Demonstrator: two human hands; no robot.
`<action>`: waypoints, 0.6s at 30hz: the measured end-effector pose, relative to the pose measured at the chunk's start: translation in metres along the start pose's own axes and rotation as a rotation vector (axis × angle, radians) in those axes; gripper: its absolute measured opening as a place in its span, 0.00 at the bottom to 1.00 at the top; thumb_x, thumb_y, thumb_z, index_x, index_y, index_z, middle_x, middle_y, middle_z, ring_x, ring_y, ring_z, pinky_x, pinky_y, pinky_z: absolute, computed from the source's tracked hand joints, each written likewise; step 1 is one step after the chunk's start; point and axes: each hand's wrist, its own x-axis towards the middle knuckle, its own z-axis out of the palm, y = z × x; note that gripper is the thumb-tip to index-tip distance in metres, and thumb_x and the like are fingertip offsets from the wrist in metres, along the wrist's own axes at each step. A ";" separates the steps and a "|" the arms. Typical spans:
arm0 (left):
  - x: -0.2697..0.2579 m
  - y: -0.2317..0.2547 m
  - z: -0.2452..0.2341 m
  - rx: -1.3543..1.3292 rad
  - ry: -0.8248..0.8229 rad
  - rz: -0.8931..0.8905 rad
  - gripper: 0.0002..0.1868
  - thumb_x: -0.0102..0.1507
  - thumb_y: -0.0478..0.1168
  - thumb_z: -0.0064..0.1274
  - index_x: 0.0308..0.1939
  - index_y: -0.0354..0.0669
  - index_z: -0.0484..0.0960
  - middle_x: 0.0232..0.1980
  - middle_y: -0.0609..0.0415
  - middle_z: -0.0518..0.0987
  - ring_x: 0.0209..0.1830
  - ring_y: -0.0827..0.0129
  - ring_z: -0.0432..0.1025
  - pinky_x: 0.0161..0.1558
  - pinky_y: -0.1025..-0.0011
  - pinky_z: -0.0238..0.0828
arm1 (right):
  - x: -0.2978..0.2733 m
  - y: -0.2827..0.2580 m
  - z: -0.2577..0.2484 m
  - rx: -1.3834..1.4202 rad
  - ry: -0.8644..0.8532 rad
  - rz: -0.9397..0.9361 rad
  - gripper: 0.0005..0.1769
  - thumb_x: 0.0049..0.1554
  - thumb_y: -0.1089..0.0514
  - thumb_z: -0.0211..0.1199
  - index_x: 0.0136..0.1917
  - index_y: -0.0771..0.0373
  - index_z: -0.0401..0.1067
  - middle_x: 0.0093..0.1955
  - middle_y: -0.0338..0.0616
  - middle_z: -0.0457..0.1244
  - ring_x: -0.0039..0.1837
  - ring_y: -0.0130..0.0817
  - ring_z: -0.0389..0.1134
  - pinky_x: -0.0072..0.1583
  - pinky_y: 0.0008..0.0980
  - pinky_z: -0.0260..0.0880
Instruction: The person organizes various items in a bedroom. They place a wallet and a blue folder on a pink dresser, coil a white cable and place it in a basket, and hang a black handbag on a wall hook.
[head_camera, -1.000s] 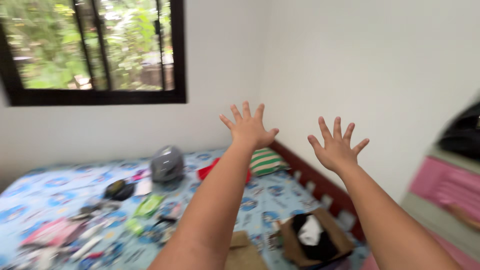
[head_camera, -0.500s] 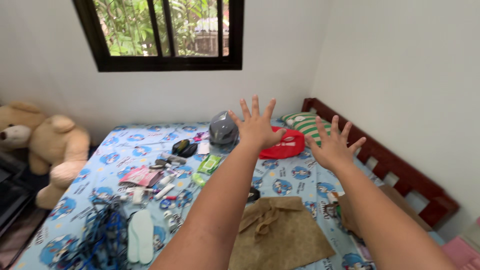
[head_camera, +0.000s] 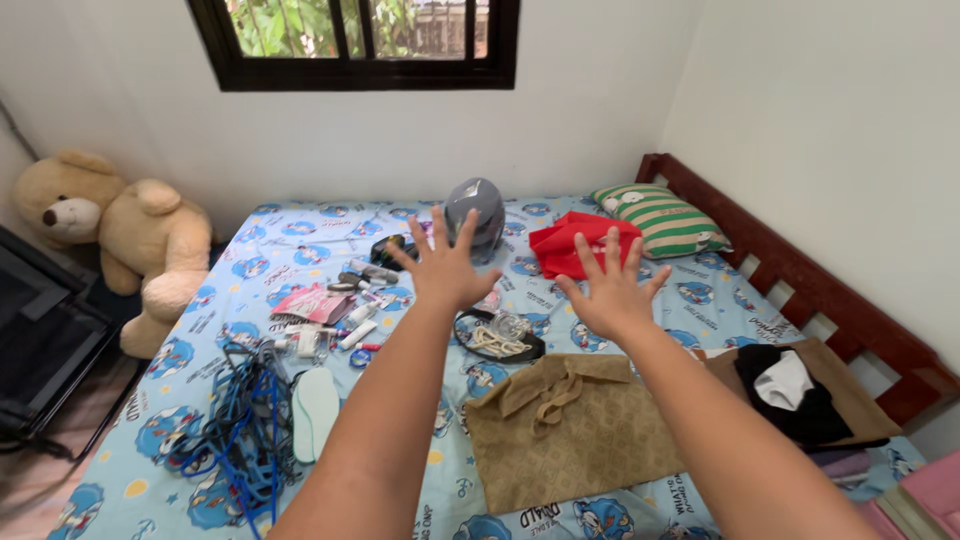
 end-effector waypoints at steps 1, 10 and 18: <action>-0.003 -0.010 0.003 0.006 -0.024 -0.022 0.56 0.53 0.73 0.55 0.80 0.76 0.45 0.85 0.44 0.34 0.82 0.35 0.24 0.66 0.20 0.17 | -0.001 -0.006 0.005 0.008 -0.009 -0.015 0.47 0.56 0.20 0.40 0.83 0.32 0.38 0.87 0.48 0.24 0.84 0.62 0.19 0.67 0.86 0.17; -0.040 -0.094 0.038 0.104 -0.124 -0.191 0.56 0.53 0.72 0.56 0.80 0.78 0.44 0.85 0.46 0.33 0.82 0.36 0.24 0.66 0.21 0.16 | -0.019 -0.048 0.065 0.020 -0.124 -0.114 0.46 0.57 0.21 0.42 0.83 0.29 0.37 0.87 0.47 0.25 0.84 0.60 0.20 0.68 0.85 0.17; -0.059 -0.113 0.092 0.122 -0.259 -0.217 0.56 0.53 0.73 0.57 0.80 0.77 0.45 0.85 0.44 0.35 0.82 0.35 0.25 0.67 0.21 0.16 | -0.048 -0.006 0.141 0.002 -0.233 -0.018 0.45 0.56 0.21 0.44 0.82 0.26 0.37 0.87 0.43 0.24 0.85 0.58 0.20 0.69 0.83 0.15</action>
